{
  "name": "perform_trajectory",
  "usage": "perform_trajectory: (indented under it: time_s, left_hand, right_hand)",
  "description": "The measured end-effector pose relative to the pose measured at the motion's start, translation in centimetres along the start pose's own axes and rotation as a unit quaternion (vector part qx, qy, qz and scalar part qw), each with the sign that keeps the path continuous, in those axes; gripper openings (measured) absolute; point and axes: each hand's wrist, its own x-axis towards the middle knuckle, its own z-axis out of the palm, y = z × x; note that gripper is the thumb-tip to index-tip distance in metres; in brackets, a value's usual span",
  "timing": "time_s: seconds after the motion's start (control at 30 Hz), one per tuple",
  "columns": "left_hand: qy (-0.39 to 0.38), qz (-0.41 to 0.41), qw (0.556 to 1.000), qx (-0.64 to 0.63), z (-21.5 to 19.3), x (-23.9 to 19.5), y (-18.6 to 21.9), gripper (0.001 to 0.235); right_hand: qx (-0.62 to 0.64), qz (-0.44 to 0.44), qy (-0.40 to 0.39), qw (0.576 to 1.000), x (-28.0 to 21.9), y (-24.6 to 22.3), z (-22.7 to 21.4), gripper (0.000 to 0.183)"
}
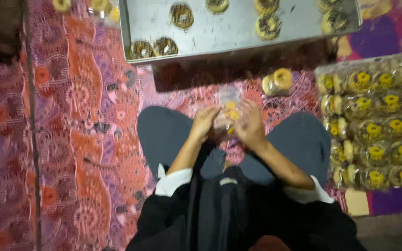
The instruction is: The person sits on a patterned rug and packages donuts from a metal tray into clear plastic bags. They pick up donuts, place them into bags, and arrange the filled bags on the floor.
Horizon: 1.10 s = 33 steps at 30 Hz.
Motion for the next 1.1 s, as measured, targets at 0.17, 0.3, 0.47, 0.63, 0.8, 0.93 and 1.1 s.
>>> perform_trajectory:
  time_s: [0.17,0.3,0.47,0.63,0.8,0.93,1.1]
  left_hand:
    - [-0.031,0.015,0.957,0.289,0.1,-0.2,-0.9,0.026]
    - [0.023,0.001,0.969,0.245,2.2,-3.0,3.4,0.019]
    - [-0.126,0.241,0.86,0.431,5.2,-8.1,11.1,0.021]
    - [-0.073,0.303,0.851,0.423,8.5,-10.0,13.2,0.017]
    - [0.086,0.385,0.81,0.435,6.4,-10.0,11.4,0.013]
    - [0.08,0.275,0.92,0.269,4.9,-10.6,8.8,0.012]
    - [0.104,0.248,0.95,0.16,3.2,-9.8,6.7,0.012]
  right_hand:
    - [-0.15,-0.072,-0.303,0.938,0.2,-0.4,0.3,0.022]
    - [0.038,0.146,-0.331,0.932,0.8,2.1,-0.4,0.042]
    - [-0.222,0.1,-0.247,0.938,0.7,3.9,-4.1,0.104]
    - [0.475,0.275,-0.151,0.822,-0.8,1.9,-1.6,0.084]
    - [0.498,0.405,-0.141,0.754,-1.1,4.0,2.1,0.038]
    - [0.565,0.21,-0.18,0.777,-2.7,4.9,2.8,0.025]
    - [0.801,0.299,-0.091,0.51,-2.5,2.8,5.7,0.038]
